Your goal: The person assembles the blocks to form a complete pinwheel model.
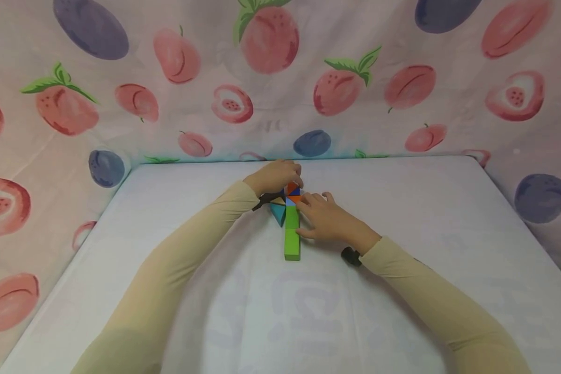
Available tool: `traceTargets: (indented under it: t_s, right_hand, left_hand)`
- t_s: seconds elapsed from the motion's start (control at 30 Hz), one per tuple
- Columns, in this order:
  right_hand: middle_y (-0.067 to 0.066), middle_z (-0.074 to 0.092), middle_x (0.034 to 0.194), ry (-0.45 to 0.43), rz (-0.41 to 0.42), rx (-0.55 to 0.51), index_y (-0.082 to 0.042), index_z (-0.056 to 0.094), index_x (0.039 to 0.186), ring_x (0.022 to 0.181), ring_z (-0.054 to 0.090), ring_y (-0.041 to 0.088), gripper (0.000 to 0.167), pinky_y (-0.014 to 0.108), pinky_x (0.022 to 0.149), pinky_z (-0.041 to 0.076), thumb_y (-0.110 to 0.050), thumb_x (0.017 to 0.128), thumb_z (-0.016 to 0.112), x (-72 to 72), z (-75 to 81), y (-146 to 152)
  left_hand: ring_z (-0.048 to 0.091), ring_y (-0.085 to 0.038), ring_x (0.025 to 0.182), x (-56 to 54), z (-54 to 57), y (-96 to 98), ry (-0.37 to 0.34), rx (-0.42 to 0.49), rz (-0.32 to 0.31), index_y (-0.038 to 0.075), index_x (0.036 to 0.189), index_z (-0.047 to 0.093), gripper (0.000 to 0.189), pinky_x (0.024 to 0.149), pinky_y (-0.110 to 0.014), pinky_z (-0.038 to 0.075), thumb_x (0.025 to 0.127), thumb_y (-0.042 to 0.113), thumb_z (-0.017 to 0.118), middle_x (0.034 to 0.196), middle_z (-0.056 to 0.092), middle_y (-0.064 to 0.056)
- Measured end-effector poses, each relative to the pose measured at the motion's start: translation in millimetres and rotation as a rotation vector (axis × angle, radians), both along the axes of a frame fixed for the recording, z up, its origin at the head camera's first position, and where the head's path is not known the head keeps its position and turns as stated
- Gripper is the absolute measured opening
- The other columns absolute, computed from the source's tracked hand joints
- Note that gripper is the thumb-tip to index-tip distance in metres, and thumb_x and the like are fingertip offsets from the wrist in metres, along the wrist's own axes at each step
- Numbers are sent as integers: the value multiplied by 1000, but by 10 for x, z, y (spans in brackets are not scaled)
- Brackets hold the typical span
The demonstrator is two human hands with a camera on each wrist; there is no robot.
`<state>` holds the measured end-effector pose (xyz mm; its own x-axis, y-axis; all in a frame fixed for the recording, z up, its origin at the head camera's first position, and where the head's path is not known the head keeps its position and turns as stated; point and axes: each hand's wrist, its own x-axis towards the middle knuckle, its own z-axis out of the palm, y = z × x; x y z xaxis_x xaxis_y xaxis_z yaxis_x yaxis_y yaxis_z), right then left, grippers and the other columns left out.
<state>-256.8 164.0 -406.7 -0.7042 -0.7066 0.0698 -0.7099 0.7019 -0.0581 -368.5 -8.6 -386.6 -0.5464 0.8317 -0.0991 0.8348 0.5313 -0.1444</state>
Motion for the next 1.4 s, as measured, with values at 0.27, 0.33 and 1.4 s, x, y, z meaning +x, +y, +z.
traceTargets:
  t_s: [0.27, 0.33, 1.4]
  right_hand:
    - [14, 53, 122, -9, -17, 15, -6, 51, 125, 118, 48, 29, 59, 57, 95, 36, -46, 84, 64, 3, 2, -7]
    - [14, 52, 123, -14, -19, 18, -6, 50, 125, 118, 48, 29, 59, 57, 95, 36, -45, 84, 64, 4, 9, -10]
    - [16, 50, 129, -75, -55, 25, -7, 53, 119, 123, 45, 32, 51, 57, 101, 33, -44, 85, 62, 21, 41, -29]
  left_hand:
    - [54, -19, 110, 78, 44, -72, 55, -27, -9, 22, 123, 61, 32, 98, -35, 41, 93, 14, 53, 115, 62, -1]
    - [54, -19, 112, 97, 72, -94, 63, -36, -21, 22, 124, 61, 34, 100, -35, 41, 92, 13, 55, 117, 62, -1]
    - [51, -26, 120, 204, 22, -813, -32, -9, 187, 19, 127, 57, 52, 107, -42, 35, 83, 47, 62, 127, 58, -7]
